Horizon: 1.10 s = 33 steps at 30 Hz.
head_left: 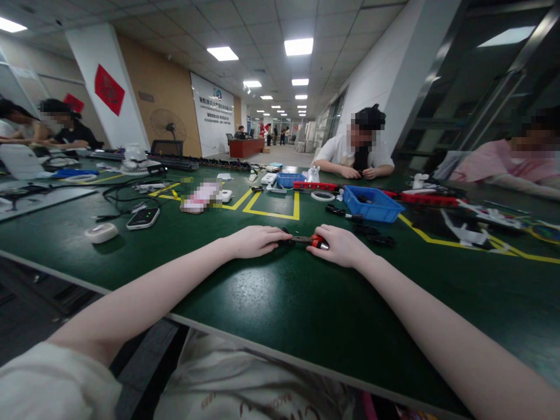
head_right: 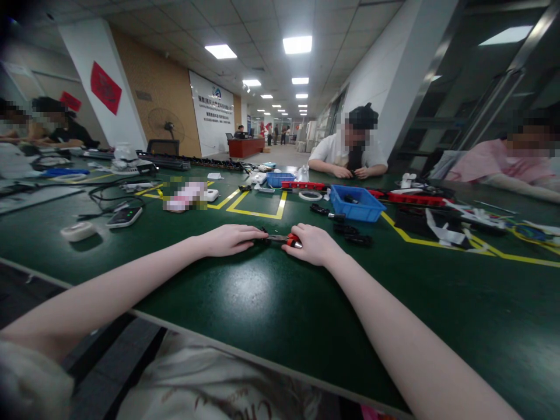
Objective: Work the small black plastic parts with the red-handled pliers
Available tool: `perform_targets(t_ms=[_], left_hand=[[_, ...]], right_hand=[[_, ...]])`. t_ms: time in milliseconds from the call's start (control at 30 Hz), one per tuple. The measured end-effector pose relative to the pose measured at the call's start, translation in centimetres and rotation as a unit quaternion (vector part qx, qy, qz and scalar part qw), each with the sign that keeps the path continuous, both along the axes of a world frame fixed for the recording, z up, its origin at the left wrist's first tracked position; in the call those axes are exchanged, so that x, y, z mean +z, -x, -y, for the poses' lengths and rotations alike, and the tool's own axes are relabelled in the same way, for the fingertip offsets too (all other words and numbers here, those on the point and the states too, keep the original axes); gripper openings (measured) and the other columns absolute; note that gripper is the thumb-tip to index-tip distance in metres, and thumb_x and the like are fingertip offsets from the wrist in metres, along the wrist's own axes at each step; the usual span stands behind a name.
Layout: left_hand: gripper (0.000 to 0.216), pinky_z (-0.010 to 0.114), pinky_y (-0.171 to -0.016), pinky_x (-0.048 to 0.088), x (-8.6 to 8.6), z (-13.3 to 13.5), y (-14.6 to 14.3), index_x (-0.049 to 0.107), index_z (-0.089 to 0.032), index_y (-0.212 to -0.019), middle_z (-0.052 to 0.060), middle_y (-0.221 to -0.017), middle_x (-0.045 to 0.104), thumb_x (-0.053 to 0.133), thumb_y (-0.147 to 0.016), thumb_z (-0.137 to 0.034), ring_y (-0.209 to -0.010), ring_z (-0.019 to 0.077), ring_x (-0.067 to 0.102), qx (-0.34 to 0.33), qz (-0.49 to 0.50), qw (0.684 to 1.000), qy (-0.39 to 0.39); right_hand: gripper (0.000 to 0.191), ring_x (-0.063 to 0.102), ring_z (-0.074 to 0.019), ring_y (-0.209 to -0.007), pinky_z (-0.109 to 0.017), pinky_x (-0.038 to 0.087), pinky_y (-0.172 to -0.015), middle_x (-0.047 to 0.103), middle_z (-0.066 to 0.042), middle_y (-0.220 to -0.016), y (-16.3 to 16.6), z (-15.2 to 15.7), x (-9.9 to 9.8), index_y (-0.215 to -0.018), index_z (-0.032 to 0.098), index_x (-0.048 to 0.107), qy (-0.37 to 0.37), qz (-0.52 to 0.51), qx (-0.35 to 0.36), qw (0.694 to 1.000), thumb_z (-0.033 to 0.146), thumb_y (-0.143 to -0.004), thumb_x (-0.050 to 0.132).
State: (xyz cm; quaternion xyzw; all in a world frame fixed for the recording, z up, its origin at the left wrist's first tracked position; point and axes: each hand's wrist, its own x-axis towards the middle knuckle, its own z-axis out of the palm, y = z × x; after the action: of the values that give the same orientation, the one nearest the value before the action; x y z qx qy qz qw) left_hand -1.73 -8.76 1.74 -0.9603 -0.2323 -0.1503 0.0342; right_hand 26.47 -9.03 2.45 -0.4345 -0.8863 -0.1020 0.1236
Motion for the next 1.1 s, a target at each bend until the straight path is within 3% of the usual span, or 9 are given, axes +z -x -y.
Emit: perform_targets(t_ms=[167, 433, 633, 800, 1100], left_hand=[[0.041, 0.04, -0.109, 0.037, -0.1, -0.3, 0.0, 0.047, -0.023, -0.137, 0.008, -0.13, 0.06, 0.047, -0.096, -0.023, -0.118, 0.0202, 0.058, 0.0, 0.012, 0.999, -0.039], [0.033, 0.04, -0.101, 0.042, 0.4, -1.4, -1.5, 0.056, -0.019, -0.127, 0.01, -0.123, 0.062, 0.046, -0.096, -0.028, -0.116, 0.0234, 0.057, -0.001, 0.053, 0.997, -0.056], [0.036, 0.034, -0.093, 0.048, 0.1, -2.2, -2.1, 0.057, -0.017, -0.124, 0.011, -0.119, 0.062, 0.053, -0.094, -0.035, -0.107, 0.0221, 0.061, -0.043, 0.039, 0.998, 0.021], [0.031, 0.031, -0.085, 0.051, 0.0, -2.6, -2.7, 0.064, -0.015, -0.112, 0.009, -0.11, 0.065, 0.059, -0.09, -0.037, -0.096, 0.0202, 0.064, -0.04, 0.073, 0.994, 0.064], [0.028, 0.031, -0.092, 0.049, -1.0, -2.8, -2.3, 0.068, -0.015, -0.106, 0.009, -0.113, 0.064, 0.059, -0.09, -0.036, -0.101, 0.02, 0.064, -0.031, 0.119, 0.99, 0.076]], right_hand=[[0.033, 0.057, -0.0189, -0.073, -0.029, 0.038, -0.061, 0.06, -0.005, -0.084, -0.1, 0.0, -0.1, -0.081, 0.022, 0.054, -0.003, -0.002, 0.002, 1.0, 0.054, -0.086, 0.054], [0.034, 0.057, -0.0187, -0.074, -0.029, 0.039, -0.063, 0.059, -0.005, -0.084, -0.1, 0.0, -0.1, -0.082, 0.021, 0.053, 0.008, -0.006, -0.002, 1.0, 0.055, -0.086, 0.054], [0.034, 0.057, -0.0197, -0.075, -0.03, 0.039, -0.063, 0.059, -0.005, -0.084, 0.0, 0.0, -0.1, -0.083, 0.021, 0.054, 0.007, -0.017, -0.005, 1.0, 0.055, -0.085, 0.054], [0.034, 0.056, -0.0193, -0.075, -0.03, 0.039, -0.064, 0.059, -0.005, -0.086, 0.0, 0.0, -0.1, -0.084, 0.021, 0.054, 0.006, -0.009, -0.007, 1.0, 0.055, -0.086, 0.053], [0.036, 0.058, -0.0201, -0.079, -0.03, 0.041, -0.066, 0.06, -0.006, -0.089, 0.2, 0.2, -0.2, -0.088, 0.02, 0.057, -0.024, 0.009, -0.013, 1.0, 0.056, -0.087, 0.052]])
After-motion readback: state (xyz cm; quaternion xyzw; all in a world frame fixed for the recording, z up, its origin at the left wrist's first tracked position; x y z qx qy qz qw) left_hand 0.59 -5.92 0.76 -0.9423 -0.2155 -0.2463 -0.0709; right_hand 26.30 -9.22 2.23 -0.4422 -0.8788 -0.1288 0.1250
